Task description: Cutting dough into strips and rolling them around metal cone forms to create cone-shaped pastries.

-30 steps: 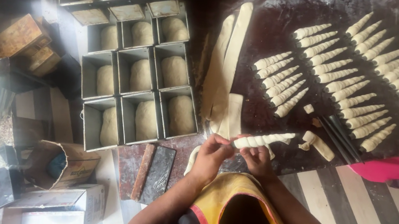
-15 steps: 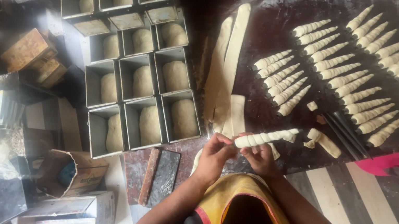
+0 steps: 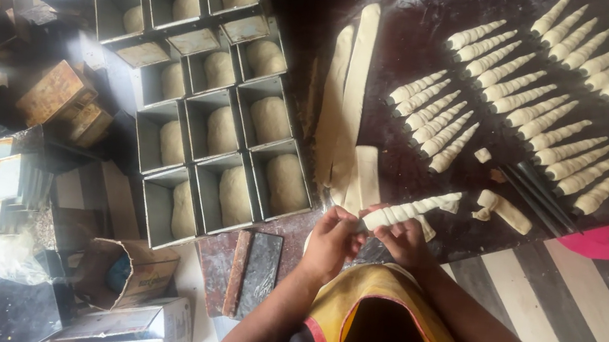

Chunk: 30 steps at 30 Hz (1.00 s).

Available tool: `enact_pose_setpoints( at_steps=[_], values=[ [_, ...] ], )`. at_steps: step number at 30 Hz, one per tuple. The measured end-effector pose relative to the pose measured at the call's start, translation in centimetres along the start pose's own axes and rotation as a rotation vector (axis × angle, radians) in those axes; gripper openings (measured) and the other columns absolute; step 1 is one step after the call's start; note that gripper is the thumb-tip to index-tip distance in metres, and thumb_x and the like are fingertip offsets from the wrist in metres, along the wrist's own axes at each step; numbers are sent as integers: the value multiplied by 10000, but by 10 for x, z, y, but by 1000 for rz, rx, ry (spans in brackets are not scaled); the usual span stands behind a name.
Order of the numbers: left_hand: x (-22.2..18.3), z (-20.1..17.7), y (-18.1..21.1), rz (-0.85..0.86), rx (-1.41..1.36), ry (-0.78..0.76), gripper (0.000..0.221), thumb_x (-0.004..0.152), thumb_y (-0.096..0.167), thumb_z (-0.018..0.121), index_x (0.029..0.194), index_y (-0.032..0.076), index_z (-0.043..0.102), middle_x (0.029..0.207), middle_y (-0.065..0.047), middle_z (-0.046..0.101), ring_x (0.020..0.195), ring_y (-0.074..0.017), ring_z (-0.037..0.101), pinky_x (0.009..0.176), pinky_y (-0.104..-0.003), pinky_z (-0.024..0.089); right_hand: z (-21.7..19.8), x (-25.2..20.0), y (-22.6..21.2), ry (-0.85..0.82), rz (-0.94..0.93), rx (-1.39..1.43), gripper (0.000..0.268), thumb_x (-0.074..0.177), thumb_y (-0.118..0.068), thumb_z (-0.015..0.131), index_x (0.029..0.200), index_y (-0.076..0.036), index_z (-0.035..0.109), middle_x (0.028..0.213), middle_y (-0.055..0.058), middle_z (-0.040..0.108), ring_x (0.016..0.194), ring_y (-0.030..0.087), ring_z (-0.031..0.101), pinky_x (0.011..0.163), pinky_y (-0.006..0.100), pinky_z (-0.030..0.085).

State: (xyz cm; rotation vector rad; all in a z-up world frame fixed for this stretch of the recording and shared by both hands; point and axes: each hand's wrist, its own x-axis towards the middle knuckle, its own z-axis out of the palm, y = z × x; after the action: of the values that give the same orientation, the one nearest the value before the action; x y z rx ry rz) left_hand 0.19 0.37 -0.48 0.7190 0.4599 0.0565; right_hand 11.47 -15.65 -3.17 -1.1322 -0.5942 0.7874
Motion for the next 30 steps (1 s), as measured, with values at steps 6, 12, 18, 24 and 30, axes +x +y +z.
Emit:
enact_pose_setpoints(
  at_steps=[6, 12, 18, 24, 30],
  values=[
    [-4, 17, 4, 49, -4, 9, 126, 999, 70, 600, 1103, 62, 530, 908, -90, 659, 732, -166, 633, 629, -289, 527, -16, -2, 29, -6, 1, -9, 378, 1047, -66, 607, 1397, 71, 558, 1062, 189, 723, 885, 222, 716, 790, 386, 627],
    [8, -3, -18, 297, 273, -35, 128, 1004, 17, 635, 1092, 44, 546, 949, -111, 659, 762, -159, 626, 644, -286, 525, 10, 6, -18, 20, -81, -9, 433, 957, -46, 611, 1358, 49, 478, 1249, 107, 669, 1094, 158, 673, 933, 333, 586],
    [-6, 12, -7, 108, 131, 6, 59, 1026, 108, 594, 1046, 72, 550, 844, -116, 658, 656, -162, 625, 553, -298, 526, -10, -6, 16, 51, -61, -103, 396, 980, -61, 677, 1347, 51, 579, 1046, 148, 703, 928, 192, 708, 820, 339, 612],
    [-13, 32, 15, 122, 124, -34, 135, 991, 113, 623, 1083, 70, 534, 874, -113, 660, 726, -168, 656, 633, -300, 552, -9, -5, 2, -20, 70, 85, 241, 1010, -82, 660, 1212, 50, 649, 904, 134, 761, 805, 220, 763, 748, 380, 653],
    [-1, -1, -14, 393, 483, 18, 154, 1002, 69, 670, 1085, 12, 554, 938, -136, 710, 780, -221, 679, 657, -336, 564, -32, -2, 55, 10, -95, -84, 155, 988, -34, 735, 1110, 37, 673, 950, 83, 725, 890, 155, 694, 785, 332, 583]
  ],
)
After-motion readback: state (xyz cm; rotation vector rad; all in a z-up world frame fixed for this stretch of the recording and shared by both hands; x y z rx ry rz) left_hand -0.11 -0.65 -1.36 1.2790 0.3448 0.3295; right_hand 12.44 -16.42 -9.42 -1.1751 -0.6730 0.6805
